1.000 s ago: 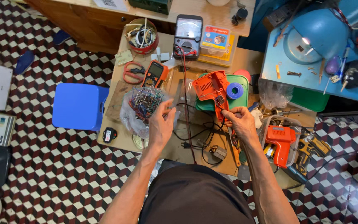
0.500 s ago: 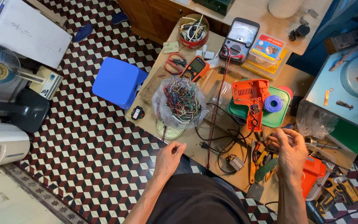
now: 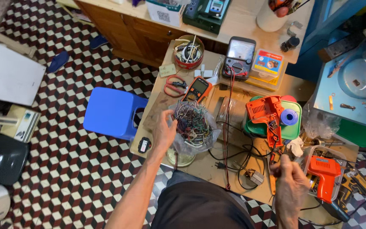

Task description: The person works on an orange plastic housing, using a heat gun to apply heat to a wire, then stripping and twisting wires with pliers. They insert a small black component into the housing and continue adjusting internal wiring.

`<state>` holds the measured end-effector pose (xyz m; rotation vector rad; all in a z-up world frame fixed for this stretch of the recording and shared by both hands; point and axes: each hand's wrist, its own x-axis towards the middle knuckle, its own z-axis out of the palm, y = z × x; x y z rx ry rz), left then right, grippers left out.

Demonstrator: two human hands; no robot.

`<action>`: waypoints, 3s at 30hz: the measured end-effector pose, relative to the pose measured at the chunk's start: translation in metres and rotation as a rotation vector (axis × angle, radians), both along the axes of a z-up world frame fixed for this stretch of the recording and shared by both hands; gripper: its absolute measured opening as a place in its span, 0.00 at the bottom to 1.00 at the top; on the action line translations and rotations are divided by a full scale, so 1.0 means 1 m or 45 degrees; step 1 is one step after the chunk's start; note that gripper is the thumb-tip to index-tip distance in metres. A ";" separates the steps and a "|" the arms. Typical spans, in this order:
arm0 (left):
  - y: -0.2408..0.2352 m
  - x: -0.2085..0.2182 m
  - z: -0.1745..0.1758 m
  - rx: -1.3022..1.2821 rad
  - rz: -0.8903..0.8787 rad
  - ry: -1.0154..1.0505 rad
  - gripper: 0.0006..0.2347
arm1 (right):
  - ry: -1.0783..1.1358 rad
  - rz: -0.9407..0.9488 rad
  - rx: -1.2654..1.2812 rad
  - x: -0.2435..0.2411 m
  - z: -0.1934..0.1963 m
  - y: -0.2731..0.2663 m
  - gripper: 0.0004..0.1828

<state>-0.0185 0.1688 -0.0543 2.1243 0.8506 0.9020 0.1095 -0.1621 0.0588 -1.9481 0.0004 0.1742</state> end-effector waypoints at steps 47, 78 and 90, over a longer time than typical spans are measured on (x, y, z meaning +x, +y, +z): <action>-0.063 0.040 -0.059 0.352 -0.818 1.178 0.32 | -0.281 0.031 0.101 0.075 0.035 0.001 0.34; -0.036 -0.063 -0.120 -1.322 0.188 0.333 0.15 | -0.416 1.325 -0.484 -0.087 -0.108 0.206 0.18; -0.011 -0.005 -0.049 -1.273 -0.452 0.386 0.11 | -0.267 0.860 -0.198 -0.017 -0.074 0.195 0.15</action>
